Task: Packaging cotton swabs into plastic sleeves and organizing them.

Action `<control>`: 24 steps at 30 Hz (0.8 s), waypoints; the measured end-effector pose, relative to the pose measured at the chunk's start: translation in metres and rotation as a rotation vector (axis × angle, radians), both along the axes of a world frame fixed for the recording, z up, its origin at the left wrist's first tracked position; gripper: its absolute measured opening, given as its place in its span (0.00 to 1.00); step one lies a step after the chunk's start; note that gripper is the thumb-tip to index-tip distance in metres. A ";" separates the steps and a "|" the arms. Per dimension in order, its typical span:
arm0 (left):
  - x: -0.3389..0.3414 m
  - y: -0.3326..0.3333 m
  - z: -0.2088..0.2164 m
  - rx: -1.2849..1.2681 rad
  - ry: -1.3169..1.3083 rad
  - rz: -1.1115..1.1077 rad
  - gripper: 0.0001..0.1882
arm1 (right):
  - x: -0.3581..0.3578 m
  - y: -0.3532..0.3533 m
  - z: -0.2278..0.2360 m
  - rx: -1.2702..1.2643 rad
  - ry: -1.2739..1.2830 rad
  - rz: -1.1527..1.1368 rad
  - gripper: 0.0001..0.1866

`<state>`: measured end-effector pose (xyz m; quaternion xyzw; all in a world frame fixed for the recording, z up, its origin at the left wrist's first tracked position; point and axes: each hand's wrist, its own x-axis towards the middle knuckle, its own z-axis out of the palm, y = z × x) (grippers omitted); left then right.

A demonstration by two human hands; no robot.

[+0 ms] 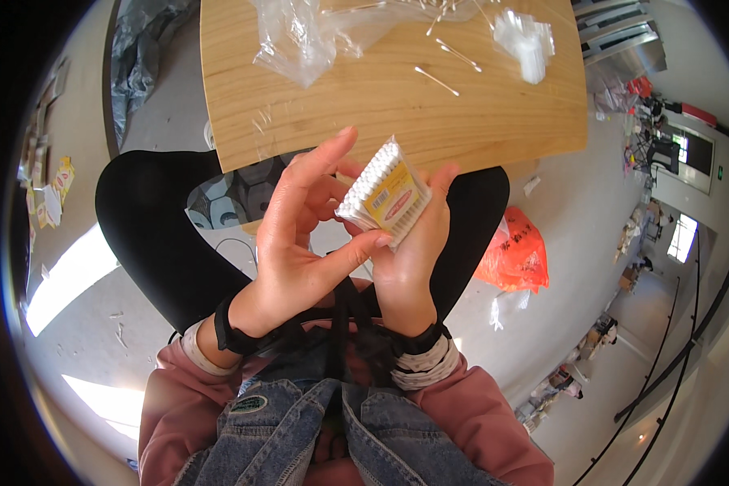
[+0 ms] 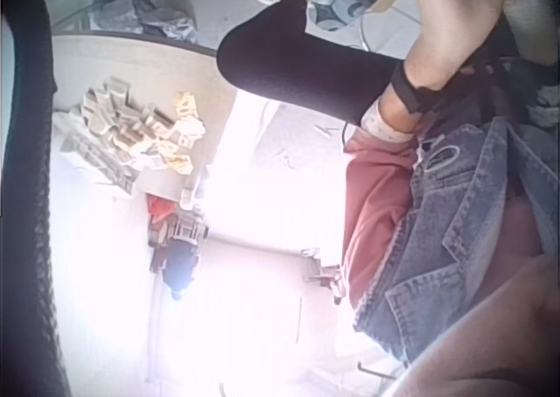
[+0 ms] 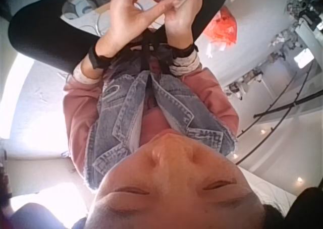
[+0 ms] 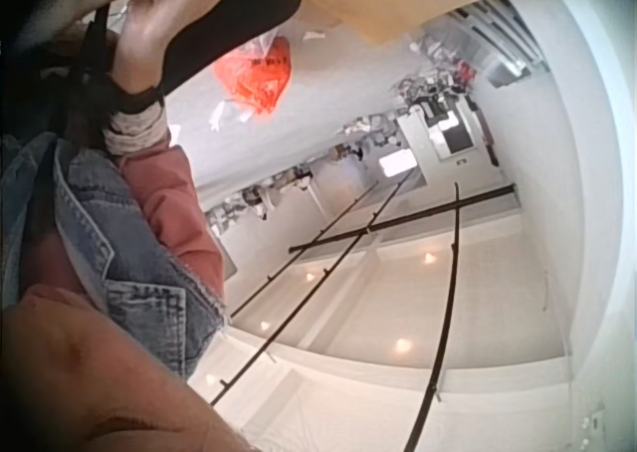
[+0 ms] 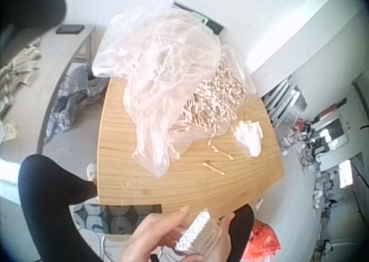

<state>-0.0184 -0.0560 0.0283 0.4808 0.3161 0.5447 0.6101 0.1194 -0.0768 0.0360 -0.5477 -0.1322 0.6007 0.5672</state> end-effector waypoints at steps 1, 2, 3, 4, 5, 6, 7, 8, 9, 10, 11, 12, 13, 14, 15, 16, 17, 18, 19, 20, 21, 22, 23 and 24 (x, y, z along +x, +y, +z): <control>0.000 0.003 0.001 -0.007 -0.023 -0.025 0.41 | 0.003 0.002 -0.002 0.013 -0.078 -0.055 0.31; -0.001 0.006 -0.001 0.042 -0.006 -0.064 0.37 | 0.005 0.004 -0.004 0.026 -0.155 -0.110 0.30; -0.003 0.008 -0.005 0.040 -0.005 -0.063 0.37 | 0.002 0.007 -0.001 0.024 -0.154 -0.109 0.30; -0.005 0.009 -0.009 -0.030 -0.076 -0.088 0.34 | -0.003 0.010 0.004 0.033 -0.237 -0.187 0.26; -0.006 0.009 -0.011 -0.100 -0.147 -0.112 0.31 | -0.007 0.013 0.010 0.042 -0.319 -0.264 0.26; -0.006 0.011 -0.007 -0.232 -0.296 -0.143 0.25 | -0.009 0.014 0.018 0.065 -0.356 -0.246 0.24; -0.007 0.012 -0.006 -0.230 -0.299 -0.146 0.25 | -0.009 0.014 0.023 0.067 -0.359 -0.249 0.24; -0.008 0.014 -0.007 -0.299 -0.387 -0.184 0.23 | -0.008 0.015 0.027 0.117 -0.403 -0.217 0.23; -0.009 0.016 -0.007 -0.366 -0.471 -0.221 0.21 | -0.008 0.014 0.029 0.169 -0.442 -0.184 0.22; -0.008 0.016 -0.006 -0.371 -0.482 -0.202 0.20 | 0.003 0.009 0.026 0.184 -0.496 -0.106 0.21; -0.008 0.015 -0.006 -0.368 -0.481 -0.203 0.20 | 0.005 0.006 0.028 0.188 -0.495 -0.106 0.21; -0.008 0.014 -0.008 -0.359 -0.477 -0.192 0.20 | 0.003 0.004 0.033 0.208 -0.501 -0.073 0.20; -0.009 0.014 -0.009 -0.350 -0.472 -0.180 0.21 | 0.002 0.002 0.036 0.227 -0.507 -0.039 0.20; -0.010 0.014 -0.010 -0.349 -0.471 -0.178 0.21 | 0.001 0.001 0.037 0.229 -0.505 -0.038 0.20; -0.009 0.015 -0.009 -0.357 -0.485 -0.167 0.21 | 0.001 0.000 0.039 0.273 -0.557 -0.063 0.17; -0.009 0.016 -0.009 -0.365 -0.499 -0.156 0.21 | 0.001 0.000 0.041 0.317 -0.608 -0.087 0.15; -0.010 0.017 -0.007 -0.363 -0.502 -0.159 0.21 | 0.005 -0.001 0.039 0.319 -0.611 -0.089 0.15; -0.013 0.018 -0.006 -0.423 -0.498 -0.181 0.20 | 0.010 -0.001 0.035 0.461 -0.848 -0.013 0.15; -0.015 0.020 -0.005 -0.484 -0.494 -0.204 0.20 | 0.017 -0.001 0.031 0.604 -1.083 0.066 0.16; -0.016 0.020 -0.006 -0.482 -0.492 -0.201 0.20 | 0.024 -0.004 0.032 0.666 -1.261 0.126 0.17; -0.017 0.021 -0.006 -0.524 -0.513 -0.236 0.20 | 0.029 -0.002 0.037 0.668 -1.260 0.128 0.17; -0.017 0.022 -0.006 -0.565 -0.533 -0.272 0.20 | 0.033 0.001 0.043 0.763 -1.455 0.252 0.15; -0.018 0.022 -0.006 -0.565 -0.534 -0.270 0.20 | 0.034 0.004 0.048 0.858 -1.647 0.382 0.12; -0.018 0.023 -0.005 -0.570 -0.493 -0.308 0.20 | 0.032 0.004 0.050 0.807 -1.623 0.355 0.08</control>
